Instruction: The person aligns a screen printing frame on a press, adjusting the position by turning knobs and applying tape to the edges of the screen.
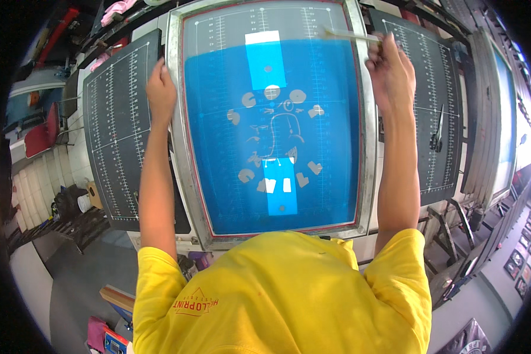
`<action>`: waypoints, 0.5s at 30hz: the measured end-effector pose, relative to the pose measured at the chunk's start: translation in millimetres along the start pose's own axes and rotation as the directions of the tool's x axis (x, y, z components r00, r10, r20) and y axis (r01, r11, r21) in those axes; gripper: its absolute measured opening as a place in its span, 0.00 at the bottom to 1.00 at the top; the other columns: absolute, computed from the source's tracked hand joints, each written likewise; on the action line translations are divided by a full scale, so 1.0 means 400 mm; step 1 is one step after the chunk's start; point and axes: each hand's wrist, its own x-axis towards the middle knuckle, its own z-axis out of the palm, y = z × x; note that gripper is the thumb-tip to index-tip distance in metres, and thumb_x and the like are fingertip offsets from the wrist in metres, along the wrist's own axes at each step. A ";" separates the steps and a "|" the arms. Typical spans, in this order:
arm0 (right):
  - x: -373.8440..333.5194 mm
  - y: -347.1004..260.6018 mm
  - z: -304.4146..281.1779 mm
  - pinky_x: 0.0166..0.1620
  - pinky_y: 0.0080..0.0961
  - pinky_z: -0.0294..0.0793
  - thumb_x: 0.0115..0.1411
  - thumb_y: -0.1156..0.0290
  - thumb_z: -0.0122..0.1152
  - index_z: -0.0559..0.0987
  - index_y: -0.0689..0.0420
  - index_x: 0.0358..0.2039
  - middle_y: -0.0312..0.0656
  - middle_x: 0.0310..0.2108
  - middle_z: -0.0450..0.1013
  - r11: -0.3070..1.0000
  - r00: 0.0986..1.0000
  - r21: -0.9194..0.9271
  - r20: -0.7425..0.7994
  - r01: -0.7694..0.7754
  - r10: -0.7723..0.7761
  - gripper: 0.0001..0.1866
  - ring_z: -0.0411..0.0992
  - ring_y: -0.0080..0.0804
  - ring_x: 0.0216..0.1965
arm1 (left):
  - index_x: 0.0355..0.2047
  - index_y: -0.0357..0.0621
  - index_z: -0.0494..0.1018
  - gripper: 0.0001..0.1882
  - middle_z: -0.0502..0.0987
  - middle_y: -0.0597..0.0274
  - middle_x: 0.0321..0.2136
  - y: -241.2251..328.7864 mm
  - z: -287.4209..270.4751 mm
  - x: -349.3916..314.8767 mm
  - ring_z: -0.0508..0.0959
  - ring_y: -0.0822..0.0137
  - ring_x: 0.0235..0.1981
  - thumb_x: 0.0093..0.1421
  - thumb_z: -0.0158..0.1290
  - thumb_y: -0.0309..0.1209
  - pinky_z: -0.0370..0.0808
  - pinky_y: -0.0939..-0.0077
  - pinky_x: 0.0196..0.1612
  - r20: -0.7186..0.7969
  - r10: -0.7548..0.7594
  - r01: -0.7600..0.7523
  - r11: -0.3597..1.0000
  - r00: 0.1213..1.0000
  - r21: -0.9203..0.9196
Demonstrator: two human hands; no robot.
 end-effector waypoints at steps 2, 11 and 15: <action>-0.050 -0.002 -0.063 0.32 0.19 0.63 0.66 0.62 0.53 0.74 0.65 0.40 0.34 0.28 0.67 0.999 0.997 -0.051 -0.073 0.003 -0.007 0.16 0.62 0.20 0.30 | 0.50 0.34 0.71 0.20 0.76 0.39 0.42 -0.002 -0.026 -0.071 0.76 0.45 0.44 0.66 0.40 0.34 0.71 0.60 0.48 0.023 -0.030 0.030 1.000 0.999 -0.007; -0.163 -0.003 -0.141 0.30 0.14 0.63 0.66 0.60 0.54 0.74 0.62 0.40 0.33 0.26 0.68 0.989 0.983 -0.146 -0.181 -0.030 0.003 0.16 0.63 0.17 0.27 | 0.46 0.29 0.72 0.22 0.76 0.36 0.36 0.024 -0.094 -0.165 0.77 0.41 0.40 0.67 0.39 0.38 0.72 0.60 0.43 0.124 -0.189 0.201 0.975 0.974 -0.095; -0.136 0.016 -0.109 0.29 0.14 0.63 0.66 0.60 0.54 0.75 0.62 0.39 0.32 0.25 0.69 0.981 0.988 -0.194 -0.152 -0.007 -0.023 0.15 0.63 0.17 0.25 | 0.43 0.32 0.73 0.20 0.76 0.38 0.31 -0.021 -0.074 -0.162 0.78 0.45 0.34 0.67 0.39 0.37 0.72 0.61 0.38 0.097 -0.149 0.156 0.986 0.984 -0.064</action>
